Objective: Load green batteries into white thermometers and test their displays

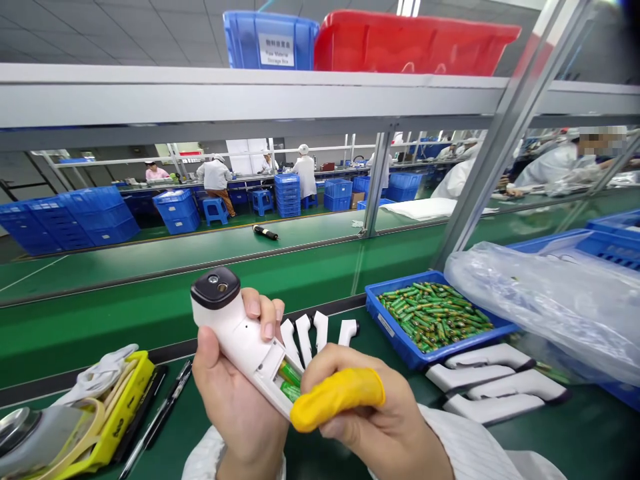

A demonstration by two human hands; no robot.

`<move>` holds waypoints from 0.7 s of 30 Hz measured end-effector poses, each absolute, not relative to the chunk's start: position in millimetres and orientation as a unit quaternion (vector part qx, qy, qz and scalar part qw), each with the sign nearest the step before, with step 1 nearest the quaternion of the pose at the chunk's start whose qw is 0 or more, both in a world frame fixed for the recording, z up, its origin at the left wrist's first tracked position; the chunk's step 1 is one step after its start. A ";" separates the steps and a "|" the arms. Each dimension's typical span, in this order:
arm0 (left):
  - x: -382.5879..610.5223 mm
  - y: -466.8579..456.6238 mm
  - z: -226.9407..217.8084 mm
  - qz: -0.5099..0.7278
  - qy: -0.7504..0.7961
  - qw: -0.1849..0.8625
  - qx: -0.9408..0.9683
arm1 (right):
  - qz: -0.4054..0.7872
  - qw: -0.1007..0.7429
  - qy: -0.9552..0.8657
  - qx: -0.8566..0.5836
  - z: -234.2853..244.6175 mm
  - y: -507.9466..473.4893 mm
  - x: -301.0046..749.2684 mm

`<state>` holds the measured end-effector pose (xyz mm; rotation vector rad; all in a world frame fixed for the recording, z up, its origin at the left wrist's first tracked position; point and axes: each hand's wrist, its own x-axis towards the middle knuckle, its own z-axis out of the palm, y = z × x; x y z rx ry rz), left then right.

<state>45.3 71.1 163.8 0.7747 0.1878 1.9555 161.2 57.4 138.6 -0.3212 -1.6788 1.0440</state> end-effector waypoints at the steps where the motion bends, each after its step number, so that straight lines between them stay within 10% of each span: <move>1: 45.0 71.0 163.8 0.804 0.079 0.497 0.318 | 0.429 0.538 -0.711 -0.146 140.2 57.2 161.2; 21: 48.9 68.3 165.2 0.781 0.058 0.500 0.370 | 0.366 0.391 -0.772 -0.342 144.3 45.1 166.7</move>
